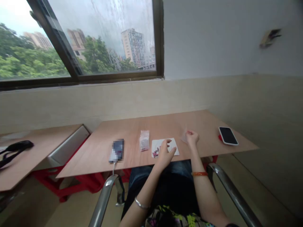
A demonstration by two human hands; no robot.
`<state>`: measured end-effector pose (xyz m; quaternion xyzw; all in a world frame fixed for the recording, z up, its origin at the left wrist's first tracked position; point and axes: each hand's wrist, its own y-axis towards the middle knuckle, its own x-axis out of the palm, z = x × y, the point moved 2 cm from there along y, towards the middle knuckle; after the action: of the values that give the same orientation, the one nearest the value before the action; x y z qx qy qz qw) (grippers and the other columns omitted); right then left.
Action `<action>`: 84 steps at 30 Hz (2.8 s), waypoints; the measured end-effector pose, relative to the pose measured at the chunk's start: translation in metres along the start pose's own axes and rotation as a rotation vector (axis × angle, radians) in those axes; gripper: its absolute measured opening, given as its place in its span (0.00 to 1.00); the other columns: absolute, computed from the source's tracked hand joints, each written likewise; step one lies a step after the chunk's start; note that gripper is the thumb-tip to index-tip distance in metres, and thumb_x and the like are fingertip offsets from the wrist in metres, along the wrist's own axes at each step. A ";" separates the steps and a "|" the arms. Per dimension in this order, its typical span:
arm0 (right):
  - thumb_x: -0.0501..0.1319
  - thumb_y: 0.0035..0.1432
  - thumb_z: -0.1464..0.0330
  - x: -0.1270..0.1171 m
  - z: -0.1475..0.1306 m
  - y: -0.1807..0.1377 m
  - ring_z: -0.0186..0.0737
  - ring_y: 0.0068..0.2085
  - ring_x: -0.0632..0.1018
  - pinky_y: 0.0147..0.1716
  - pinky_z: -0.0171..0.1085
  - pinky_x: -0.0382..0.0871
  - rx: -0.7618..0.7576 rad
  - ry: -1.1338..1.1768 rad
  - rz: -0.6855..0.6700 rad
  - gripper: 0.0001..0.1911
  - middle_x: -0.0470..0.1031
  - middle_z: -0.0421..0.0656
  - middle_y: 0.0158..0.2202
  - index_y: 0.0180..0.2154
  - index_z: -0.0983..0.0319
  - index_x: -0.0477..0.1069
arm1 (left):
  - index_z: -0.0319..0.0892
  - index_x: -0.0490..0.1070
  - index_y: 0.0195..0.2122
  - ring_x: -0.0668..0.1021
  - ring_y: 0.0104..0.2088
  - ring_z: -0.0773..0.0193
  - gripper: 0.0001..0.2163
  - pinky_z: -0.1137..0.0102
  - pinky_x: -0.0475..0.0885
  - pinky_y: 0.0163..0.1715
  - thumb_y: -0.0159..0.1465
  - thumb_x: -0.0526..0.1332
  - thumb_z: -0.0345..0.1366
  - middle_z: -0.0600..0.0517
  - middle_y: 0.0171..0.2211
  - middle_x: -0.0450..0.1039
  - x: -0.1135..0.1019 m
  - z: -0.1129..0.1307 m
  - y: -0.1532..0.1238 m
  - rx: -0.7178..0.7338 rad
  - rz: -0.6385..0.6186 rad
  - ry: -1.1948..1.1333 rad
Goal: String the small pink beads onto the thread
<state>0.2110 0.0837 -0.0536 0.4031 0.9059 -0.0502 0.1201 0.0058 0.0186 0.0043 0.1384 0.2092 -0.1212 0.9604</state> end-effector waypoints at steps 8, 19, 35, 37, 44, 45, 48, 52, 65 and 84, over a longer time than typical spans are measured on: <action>0.72 0.40 0.58 -0.016 -0.065 -0.074 0.36 0.30 0.75 0.30 0.34 0.69 -0.094 0.465 -0.697 0.18 0.77 0.46 0.28 0.28 0.66 0.78 | 0.43 0.61 0.60 0.64 0.63 0.52 0.27 0.51 0.61 0.60 0.59 0.60 0.27 0.42 0.62 0.62 -0.022 0.005 0.010 0.404 0.066 0.231; 0.70 0.47 0.56 -0.010 -0.098 -0.129 0.31 0.25 0.70 0.22 0.29 0.62 -0.028 0.668 -0.885 0.17 0.71 0.41 0.24 0.26 0.64 0.74 | 0.48 0.68 0.56 0.71 0.57 0.58 0.22 0.55 0.64 0.58 0.63 0.52 0.25 0.48 0.56 0.70 -0.053 0.017 -0.006 0.538 0.157 0.278; 0.68 0.49 0.58 -0.028 -0.116 -0.140 0.30 0.25 0.70 0.21 0.28 0.65 -0.080 0.639 -0.945 0.15 0.69 0.39 0.25 0.29 0.63 0.71 | 0.46 0.68 0.55 0.75 0.52 0.59 0.16 0.60 0.65 0.53 0.68 0.52 0.31 0.47 0.52 0.74 -0.054 0.043 -0.014 0.492 0.124 0.240; 0.68 0.49 0.57 -0.029 -0.118 -0.141 0.30 0.25 0.70 0.21 0.28 0.65 -0.087 0.626 -0.944 0.16 0.69 0.39 0.24 0.29 0.63 0.71 | 0.46 0.68 0.56 0.75 0.53 0.60 0.16 0.60 0.65 0.54 0.68 0.52 0.32 0.47 0.52 0.74 -0.055 0.043 -0.015 0.481 0.114 0.229; 0.68 0.47 0.57 -0.029 -0.121 -0.143 0.33 0.27 0.72 0.20 0.28 0.64 -0.129 0.575 -0.929 0.16 0.71 0.40 0.25 0.27 0.63 0.70 | 0.46 0.70 0.54 0.76 0.51 0.58 0.15 0.61 0.67 0.52 0.67 0.55 0.35 0.47 0.50 0.75 -0.059 0.042 -0.014 0.503 0.164 0.177; 0.68 0.47 0.57 -0.029 -0.122 -0.143 0.33 0.27 0.73 0.20 0.28 0.64 -0.132 0.568 -0.929 0.16 0.71 0.40 0.25 0.27 0.63 0.70 | 0.47 0.70 0.53 0.76 0.50 0.58 0.14 0.61 0.67 0.52 0.67 0.55 0.35 0.47 0.50 0.76 -0.059 0.042 -0.014 0.504 0.169 0.175; 0.68 0.48 0.55 -0.030 -0.122 -0.144 0.34 0.27 0.73 0.21 0.29 0.65 -0.136 0.559 -0.926 0.18 0.71 0.40 0.25 0.28 0.63 0.71 | 0.48 0.72 0.52 0.77 0.49 0.59 0.14 0.61 0.67 0.51 0.68 0.54 0.34 0.48 0.49 0.76 -0.060 0.044 -0.015 0.508 0.180 0.182; 0.66 0.50 0.52 -0.029 -0.120 -0.144 0.34 0.27 0.74 0.21 0.30 0.65 -0.131 0.550 -0.914 0.21 0.72 0.42 0.26 0.31 0.64 0.72 | 0.48 0.74 0.49 0.77 0.48 0.60 0.13 0.60 0.65 0.51 0.67 0.54 0.31 0.49 0.48 0.77 -0.062 0.046 -0.016 0.521 0.195 0.192; 0.66 0.49 0.53 -0.031 -0.121 -0.148 0.35 0.28 0.76 0.22 0.30 0.65 -0.140 0.556 -0.955 0.19 0.75 0.44 0.31 0.32 0.64 0.74 | 0.48 0.79 0.33 0.80 0.37 0.59 0.04 0.57 0.62 0.54 0.61 0.64 0.36 0.53 0.33 0.81 -0.068 0.049 -0.019 0.435 0.404 0.076; 0.70 0.44 0.60 -0.036 -0.124 -0.145 0.36 0.27 0.76 0.21 0.31 0.65 -0.205 0.559 -0.838 0.15 0.77 0.45 0.30 0.32 0.64 0.78 | 0.40 0.77 0.46 0.78 0.49 0.55 0.14 0.63 0.72 0.52 0.61 0.64 0.39 0.47 0.46 0.78 -0.068 0.049 -0.018 0.212 0.126 -0.319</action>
<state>0.1046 -0.0160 0.0742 -0.0105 0.9874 0.1048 -0.1181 -0.0412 -0.0023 0.0727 0.2304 0.0313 -0.1024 0.9672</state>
